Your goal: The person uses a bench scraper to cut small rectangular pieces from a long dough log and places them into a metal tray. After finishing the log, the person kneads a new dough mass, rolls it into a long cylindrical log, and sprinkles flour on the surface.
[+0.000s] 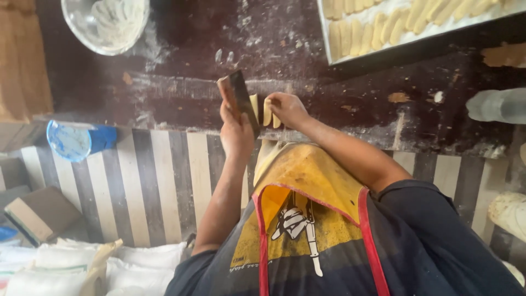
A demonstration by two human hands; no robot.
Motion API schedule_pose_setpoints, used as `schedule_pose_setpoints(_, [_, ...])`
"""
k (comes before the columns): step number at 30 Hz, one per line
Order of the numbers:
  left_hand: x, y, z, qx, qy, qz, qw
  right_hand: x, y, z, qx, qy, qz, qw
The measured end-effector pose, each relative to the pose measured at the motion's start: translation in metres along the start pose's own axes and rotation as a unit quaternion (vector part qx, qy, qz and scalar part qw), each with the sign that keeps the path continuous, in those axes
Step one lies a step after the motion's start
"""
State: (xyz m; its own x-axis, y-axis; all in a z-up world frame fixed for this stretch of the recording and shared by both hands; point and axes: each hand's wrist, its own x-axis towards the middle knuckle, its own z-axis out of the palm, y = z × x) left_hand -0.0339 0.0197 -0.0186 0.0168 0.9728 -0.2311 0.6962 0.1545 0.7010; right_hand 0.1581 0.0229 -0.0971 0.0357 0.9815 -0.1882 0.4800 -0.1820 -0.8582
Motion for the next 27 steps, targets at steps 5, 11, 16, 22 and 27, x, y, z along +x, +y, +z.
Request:
schedule_pose_setpoints(5, [-0.009, -0.003, 0.019, 0.006, 0.006, 0.014, 1.000, -0.015, -0.013, -0.051, 0.114, -0.097, 0.024, 0.988])
schedule_pose_setpoints(11, [-0.012, 0.031, 0.053, -0.016, -0.030, 0.048, 0.998, -0.011, -0.002, -0.158, 0.005, 0.021, -0.036, 0.999])
schedule_pose_setpoints(16, [-0.010, 0.078, 0.077, -0.035, -0.052, 0.044, 0.997, 0.045, 0.048, -0.279, -0.072, 0.165, 0.003, 0.984])
schedule_pose_setpoints(22, [-0.012, 0.107, 0.103, -0.017, -0.049, 0.001, 0.999, 0.143, 0.099, -0.376, -0.192, 0.321, -0.131, 0.918])
schedule_pose_setpoints(27, [-0.025, 0.108, 0.104, -0.030, -0.044, -0.032, 0.998, 0.144, 0.108, -0.320, -0.183, 0.324, -0.146, 0.917])
